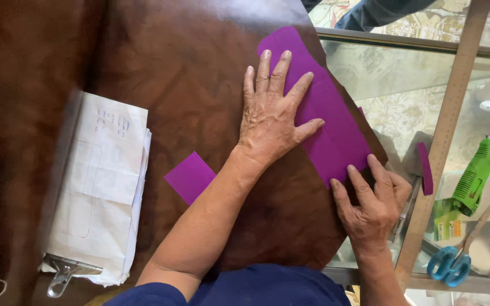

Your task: The person traces a pattern onto purple paper using a pen and ruler, then cuts the paper along the traced lines with scissors. The person repeats the process on a second piece of purple paper.

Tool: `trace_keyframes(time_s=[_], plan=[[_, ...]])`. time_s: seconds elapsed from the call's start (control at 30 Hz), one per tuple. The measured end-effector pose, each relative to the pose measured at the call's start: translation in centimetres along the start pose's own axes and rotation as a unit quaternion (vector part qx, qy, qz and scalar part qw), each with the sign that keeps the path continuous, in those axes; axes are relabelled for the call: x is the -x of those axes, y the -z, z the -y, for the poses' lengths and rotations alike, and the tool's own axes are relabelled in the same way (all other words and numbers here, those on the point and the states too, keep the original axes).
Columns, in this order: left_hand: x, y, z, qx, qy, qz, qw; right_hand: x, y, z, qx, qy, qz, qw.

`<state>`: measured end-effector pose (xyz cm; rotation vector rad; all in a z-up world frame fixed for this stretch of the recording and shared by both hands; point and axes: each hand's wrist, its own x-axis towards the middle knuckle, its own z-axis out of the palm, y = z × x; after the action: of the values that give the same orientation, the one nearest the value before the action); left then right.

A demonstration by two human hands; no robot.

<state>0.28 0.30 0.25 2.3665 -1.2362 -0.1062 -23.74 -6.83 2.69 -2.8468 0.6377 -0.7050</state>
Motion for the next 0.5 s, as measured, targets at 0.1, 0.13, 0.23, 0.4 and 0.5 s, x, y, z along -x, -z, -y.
trace_keyframes(time_s=[0.1,0.13,0.23,0.4,0.5], plan=[[-0.2,0.1,0.1,-0.001,-0.011,-0.006,1.0,0.4,-0.2,-0.6,0.017,-0.005,0.006,1.0],[-0.1,0.2,0.1,0.0,-0.013,-0.004,1.0,0.3,-0.1,-0.4,0.019,-0.008,0.007,1.0],[-0.2,0.5,0.0,0.019,-0.014,-0.004,1.0,-0.2,0.2,0.0,0.019,0.003,-0.001,1.0],[-0.2,0.6,0.1,0.027,-0.004,0.027,0.999,-0.5,0.4,0.3,0.015,-0.001,0.001,1.0],[-0.2,0.5,0.1,0.031,-0.006,0.025,0.999,-0.7,0.4,0.2,0.024,0.012,-0.005,1.0]])
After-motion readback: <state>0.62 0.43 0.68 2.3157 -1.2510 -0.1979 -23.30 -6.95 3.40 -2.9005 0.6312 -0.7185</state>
